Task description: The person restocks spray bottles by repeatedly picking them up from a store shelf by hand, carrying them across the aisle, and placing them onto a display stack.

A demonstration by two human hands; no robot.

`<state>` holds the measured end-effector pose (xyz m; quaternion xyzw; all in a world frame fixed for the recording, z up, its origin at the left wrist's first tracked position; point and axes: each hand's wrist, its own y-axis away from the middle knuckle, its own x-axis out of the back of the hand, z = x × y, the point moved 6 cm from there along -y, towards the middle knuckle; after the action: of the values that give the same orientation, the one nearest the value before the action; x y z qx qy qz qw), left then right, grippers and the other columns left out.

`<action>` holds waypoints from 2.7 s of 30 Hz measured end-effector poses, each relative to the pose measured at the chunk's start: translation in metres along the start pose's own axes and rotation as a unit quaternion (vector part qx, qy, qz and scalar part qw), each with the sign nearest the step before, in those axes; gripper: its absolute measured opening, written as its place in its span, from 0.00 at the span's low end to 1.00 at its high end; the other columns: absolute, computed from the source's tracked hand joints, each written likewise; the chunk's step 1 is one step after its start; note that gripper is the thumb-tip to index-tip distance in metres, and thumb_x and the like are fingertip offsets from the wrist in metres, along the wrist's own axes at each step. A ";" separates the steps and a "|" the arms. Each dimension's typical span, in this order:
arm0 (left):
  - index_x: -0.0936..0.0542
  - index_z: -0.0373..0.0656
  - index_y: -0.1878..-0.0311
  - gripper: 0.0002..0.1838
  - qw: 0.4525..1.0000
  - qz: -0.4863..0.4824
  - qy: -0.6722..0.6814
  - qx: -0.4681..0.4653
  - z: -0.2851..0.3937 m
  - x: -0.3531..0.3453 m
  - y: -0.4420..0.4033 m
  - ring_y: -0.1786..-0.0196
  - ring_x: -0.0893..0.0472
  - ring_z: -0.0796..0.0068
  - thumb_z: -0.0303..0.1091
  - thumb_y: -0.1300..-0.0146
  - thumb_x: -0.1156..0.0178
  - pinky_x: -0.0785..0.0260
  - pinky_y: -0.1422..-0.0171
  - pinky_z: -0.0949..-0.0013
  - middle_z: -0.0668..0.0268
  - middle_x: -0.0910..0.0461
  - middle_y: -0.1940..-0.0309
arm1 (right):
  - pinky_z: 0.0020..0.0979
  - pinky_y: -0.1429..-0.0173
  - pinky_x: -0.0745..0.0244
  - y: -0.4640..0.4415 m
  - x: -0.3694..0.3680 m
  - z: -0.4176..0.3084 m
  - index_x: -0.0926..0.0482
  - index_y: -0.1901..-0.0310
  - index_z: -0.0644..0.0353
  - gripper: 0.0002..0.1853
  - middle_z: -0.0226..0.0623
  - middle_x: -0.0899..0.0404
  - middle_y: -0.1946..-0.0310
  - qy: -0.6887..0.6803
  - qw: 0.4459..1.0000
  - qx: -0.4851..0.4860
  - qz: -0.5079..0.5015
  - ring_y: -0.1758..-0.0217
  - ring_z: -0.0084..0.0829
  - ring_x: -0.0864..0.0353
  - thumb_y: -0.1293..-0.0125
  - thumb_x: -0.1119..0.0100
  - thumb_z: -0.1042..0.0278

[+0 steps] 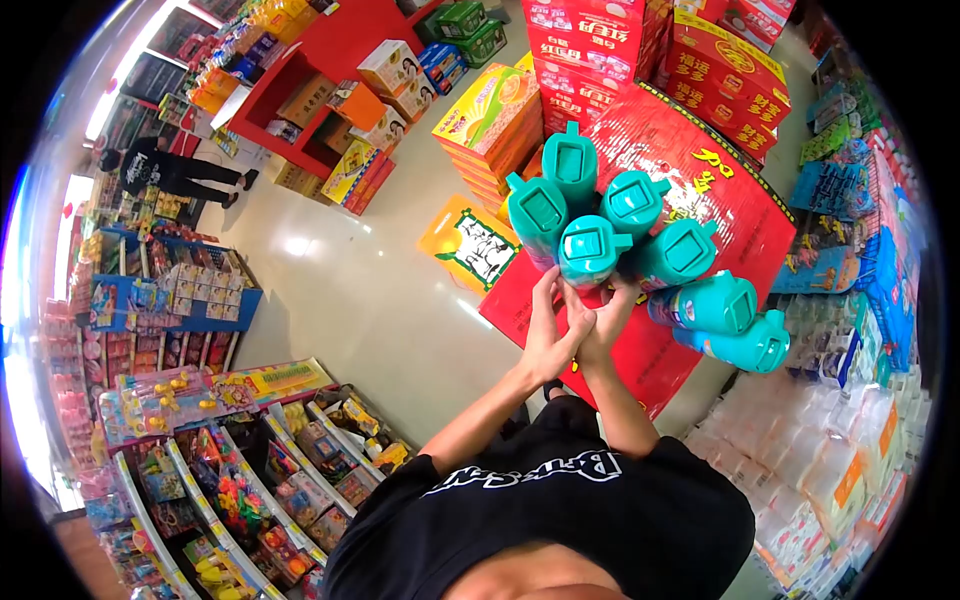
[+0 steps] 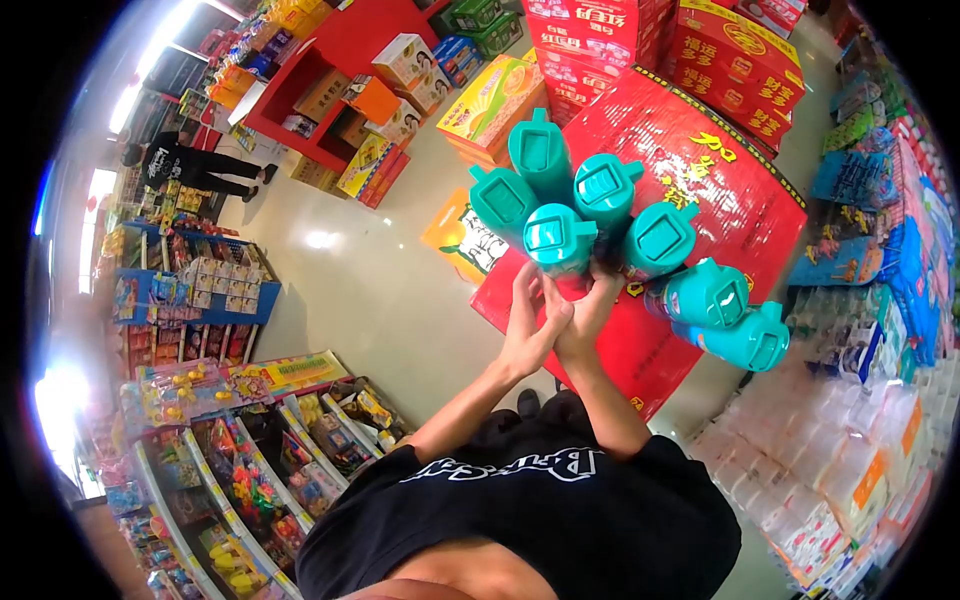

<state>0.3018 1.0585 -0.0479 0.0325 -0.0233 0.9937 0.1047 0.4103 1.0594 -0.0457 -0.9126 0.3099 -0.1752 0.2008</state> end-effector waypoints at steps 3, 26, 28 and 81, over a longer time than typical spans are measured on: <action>0.51 0.30 0.23 0.46 1.000 0.009 -0.005 -0.013 -0.001 -0.003 -0.002 0.22 0.41 0.49 0.42 0.32 0.36 0.46 0.20 0.52 0.43 0.44 0.27 | 0.43 0.45 0.30 -0.005 0.001 -0.002 0.33 0.41 0.70 0.35 0.49 0.32 0.48 -0.013 1.000 -0.007 -0.004 0.45 0.46 0.30 0.43 0.21 0.66; 0.40 0.38 0.24 0.35 0.891 0.419 0.036 0.170 -0.053 0.108 0.448 0.32 0.25 0.58 0.47 0.25 0.41 0.31 0.30 0.58 0.52 0.28 0.33 | 0.34 0.52 0.25 0.270 0.014 -0.164 0.23 0.51 0.63 0.14 0.39 0.25 0.61 -0.185 0.856 0.055 -0.480 0.59 0.34 0.23 0.37 0.35 0.79; 0.38 0.38 0.26 0.32 0.857 0.494 0.036 0.140 -0.044 0.103 0.522 0.35 0.24 0.63 0.46 0.24 0.42 0.30 0.32 0.60 0.54 0.26 0.35 | 0.34 0.54 0.24 0.331 0.029 -0.213 0.23 0.51 0.63 0.13 0.38 0.25 0.63 -0.229 0.795 0.106 -0.552 0.61 0.33 0.22 0.37 0.35 0.79; 0.30 0.35 0.31 0.25 0.470 0.875 -0.008 0.113 0.063 0.144 1.877 0.40 0.20 0.64 0.39 0.25 0.42 0.27 0.36 0.62 0.54 0.26 0.36 | 0.45 0.44 0.21 1.598 0.545 -0.775 0.33 0.31 0.64 0.34 0.53 0.17 0.49 -0.343 0.015 0.385 -0.856 0.48 0.49 0.14 0.37 0.34 0.64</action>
<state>-0.2281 -0.7492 -0.0492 0.0147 0.0724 0.5612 -0.8244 -0.3187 -0.6494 -0.0334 -0.2619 -0.9134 0.0189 0.3110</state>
